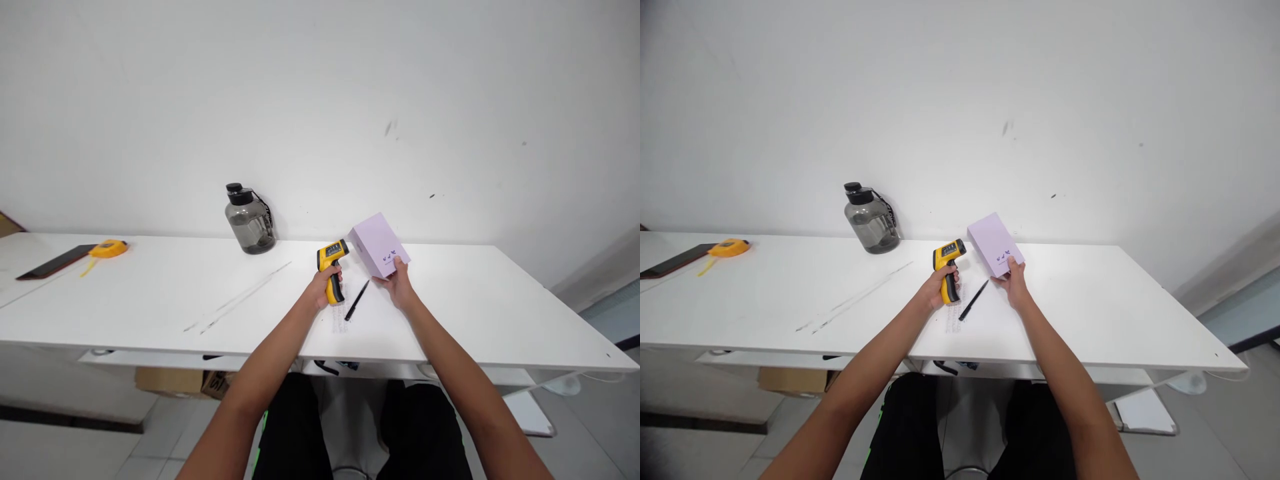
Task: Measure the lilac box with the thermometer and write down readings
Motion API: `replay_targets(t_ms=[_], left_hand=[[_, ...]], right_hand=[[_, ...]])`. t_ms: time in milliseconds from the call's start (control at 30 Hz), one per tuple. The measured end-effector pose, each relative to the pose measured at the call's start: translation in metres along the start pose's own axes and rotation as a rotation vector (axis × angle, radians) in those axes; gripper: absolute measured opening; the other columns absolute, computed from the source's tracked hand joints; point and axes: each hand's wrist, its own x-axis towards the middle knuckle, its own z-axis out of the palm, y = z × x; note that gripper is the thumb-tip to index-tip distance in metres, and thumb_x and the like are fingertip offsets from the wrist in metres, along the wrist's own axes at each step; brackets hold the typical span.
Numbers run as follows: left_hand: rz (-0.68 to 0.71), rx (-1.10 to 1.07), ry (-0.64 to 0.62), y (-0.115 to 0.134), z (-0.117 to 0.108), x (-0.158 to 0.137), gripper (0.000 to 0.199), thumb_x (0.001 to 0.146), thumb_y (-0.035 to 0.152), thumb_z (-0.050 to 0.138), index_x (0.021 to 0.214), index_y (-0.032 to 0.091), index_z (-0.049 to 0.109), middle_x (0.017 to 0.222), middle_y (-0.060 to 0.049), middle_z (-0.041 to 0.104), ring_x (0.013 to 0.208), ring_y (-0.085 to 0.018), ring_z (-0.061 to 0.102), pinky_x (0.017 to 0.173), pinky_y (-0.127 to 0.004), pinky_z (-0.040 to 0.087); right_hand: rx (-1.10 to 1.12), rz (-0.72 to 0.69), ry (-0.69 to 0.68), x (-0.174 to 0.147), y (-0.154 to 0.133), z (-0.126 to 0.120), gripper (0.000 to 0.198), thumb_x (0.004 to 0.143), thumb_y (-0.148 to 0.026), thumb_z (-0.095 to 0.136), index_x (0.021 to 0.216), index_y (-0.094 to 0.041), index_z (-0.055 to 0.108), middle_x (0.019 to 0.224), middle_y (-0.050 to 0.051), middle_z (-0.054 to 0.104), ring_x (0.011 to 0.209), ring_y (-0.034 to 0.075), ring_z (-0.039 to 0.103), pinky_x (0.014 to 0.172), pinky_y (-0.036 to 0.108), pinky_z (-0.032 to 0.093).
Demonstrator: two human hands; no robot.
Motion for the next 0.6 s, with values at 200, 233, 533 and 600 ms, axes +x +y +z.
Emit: replay_targets(t_ms=[200,233,533,600], left_hand=[[0.039,0.052,0.037,0.005,0.0,-0.003,0.019,0.063,0.021,0.075,0.073,0.015,0.059,0.06,0.003,0.057,0.051,-0.007,0.052,0.048,-0.02,0.045],[0.058,0.063,0.043,0.006,0.0,-0.004,0.019,0.062,0.021,0.075,0.073,0.015,0.06,0.061,0.003,0.057,0.051,-0.008,0.053,0.048,-0.02,0.045],[0.263,0.155,0.199,0.007,0.0,-0.005,0.026,0.057,0.023,0.08,0.076,0.014,0.065,0.06,0.002,0.06,0.056,-0.01,0.055,0.055,-0.023,0.045],[0.304,0.186,0.269,0.008,-0.002,-0.004,0.028,0.057,0.024,0.081,0.078,0.015,0.065,0.06,0.002,0.06,0.057,-0.011,0.056,0.056,-0.025,0.046]], right_hand=[[-0.351,-0.478,0.187,-0.006,-0.011,-0.011,0.087,0.067,-0.056,0.078,0.134,-0.029,0.029,0.145,0.015,0.042,0.126,0.026,0.053,0.088,0.042,0.058],[-0.379,-0.526,0.203,-0.007,-0.013,-0.011,0.09,0.066,-0.053,0.079,0.135,-0.029,0.028,0.149,0.015,0.038,0.129,0.026,0.05,0.09,0.042,0.058],[-0.801,-0.362,0.513,-0.003,-0.023,-0.023,0.097,0.063,-0.062,0.075,0.142,-0.027,0.033,0.145,0.013,0.048,0.125,0.032,0.055,0.105,0.05,0.046],[-0.833,-0.315,0.532,-0.002,-0.024,-0.024,0.097,0.063,-0.063,0.074,0.143,-0.028,0.032,0.145,0.013,0.048,0.124,0.033,0.057,0.105,0.051,0.044]])
